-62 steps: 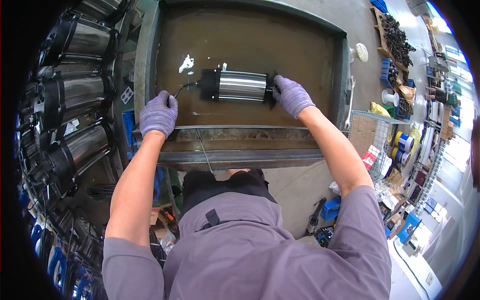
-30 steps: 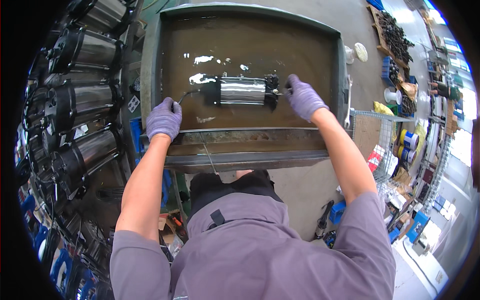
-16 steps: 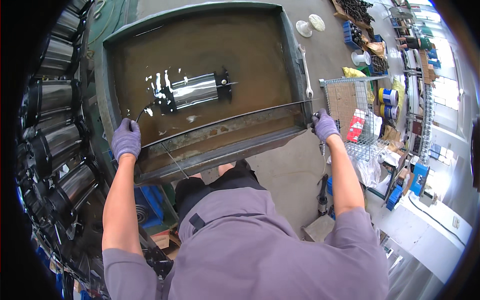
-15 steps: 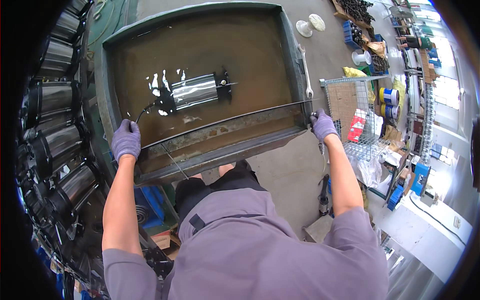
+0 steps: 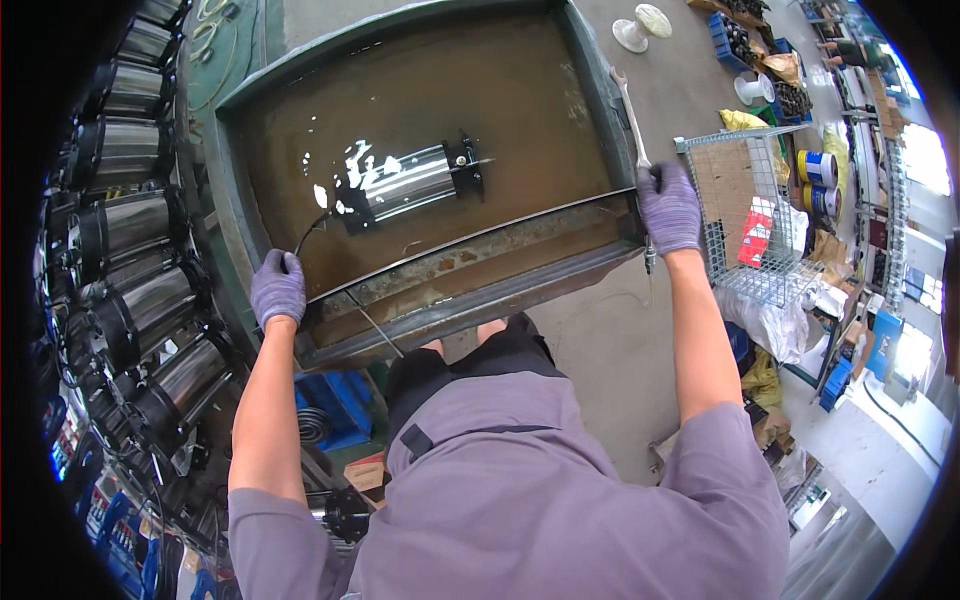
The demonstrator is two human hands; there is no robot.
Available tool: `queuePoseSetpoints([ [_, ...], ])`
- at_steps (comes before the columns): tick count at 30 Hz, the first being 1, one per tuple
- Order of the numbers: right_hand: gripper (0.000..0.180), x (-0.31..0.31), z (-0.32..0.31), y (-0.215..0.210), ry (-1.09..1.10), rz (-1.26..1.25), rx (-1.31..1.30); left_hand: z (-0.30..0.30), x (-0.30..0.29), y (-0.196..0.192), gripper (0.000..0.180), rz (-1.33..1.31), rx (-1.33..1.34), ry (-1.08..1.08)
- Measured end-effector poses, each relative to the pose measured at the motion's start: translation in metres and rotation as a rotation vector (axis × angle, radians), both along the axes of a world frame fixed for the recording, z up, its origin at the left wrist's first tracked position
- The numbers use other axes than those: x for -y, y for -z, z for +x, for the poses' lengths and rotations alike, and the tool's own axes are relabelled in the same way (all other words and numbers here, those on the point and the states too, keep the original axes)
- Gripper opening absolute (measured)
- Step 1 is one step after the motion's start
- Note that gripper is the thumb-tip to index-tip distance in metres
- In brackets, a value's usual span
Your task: Testing industrial submersible pumps for leaks by submerging them in a water tank.
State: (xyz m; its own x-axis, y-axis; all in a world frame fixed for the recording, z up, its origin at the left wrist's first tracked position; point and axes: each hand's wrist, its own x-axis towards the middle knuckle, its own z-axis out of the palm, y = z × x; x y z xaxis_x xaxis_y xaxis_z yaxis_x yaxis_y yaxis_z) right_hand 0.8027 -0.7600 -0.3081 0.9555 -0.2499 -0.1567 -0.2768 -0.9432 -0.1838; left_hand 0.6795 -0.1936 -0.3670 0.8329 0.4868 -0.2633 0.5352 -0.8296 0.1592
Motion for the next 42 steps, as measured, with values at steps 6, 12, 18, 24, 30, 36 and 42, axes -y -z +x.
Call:
queuePoseSetpoints([
  [6, 0.040, -0.057, 0.020, 0.052, -0.331, 0.361, 0.333, 0.004, 0.004, 0.002, 0.024, 0.009, 0.048, 0.010],
  [12, 0.040, -0.083, 0.031, 0.056, -0.150, 0.112, 0.045, 0.001, 0.003, -0.001, 0.025, 0.017, 0.040, 0.002],
  [18, 0.039, -0.089, 0.035, 0.048, -0.096, 0.065, -0.075, 0.002, 0.002, -0.002, 0.029, 0.007, -0.007, -0.014],
  [24, 0.038, -0.088, 0.036, 0.048, -0.100, 0.044, -0.091, 0.004, 0.005, -0.004, 0.029, 0.004, -0.019, -0.022],
  [30, 0.037, -0.091, 0.036, 0.047, -0.104, 0.036, -0.092, 0.002, 0.003, -0.003, 0.029, 0.005, -0.015, -0.027],
  [36, 0.036, -0.092, 0.036, 0.047, -0.101, 0.035, -0.087, 0.003, 0.003, -0.003, 0.029, 0.017, -0.024, -0.020],
  [42, 0.037, -0.094, 0.037, 0.045, -0.111, -0.003, -0.094, 0.003, 0.002, -0.003, 0.030, 0.018, -0.044, -0.031],
])
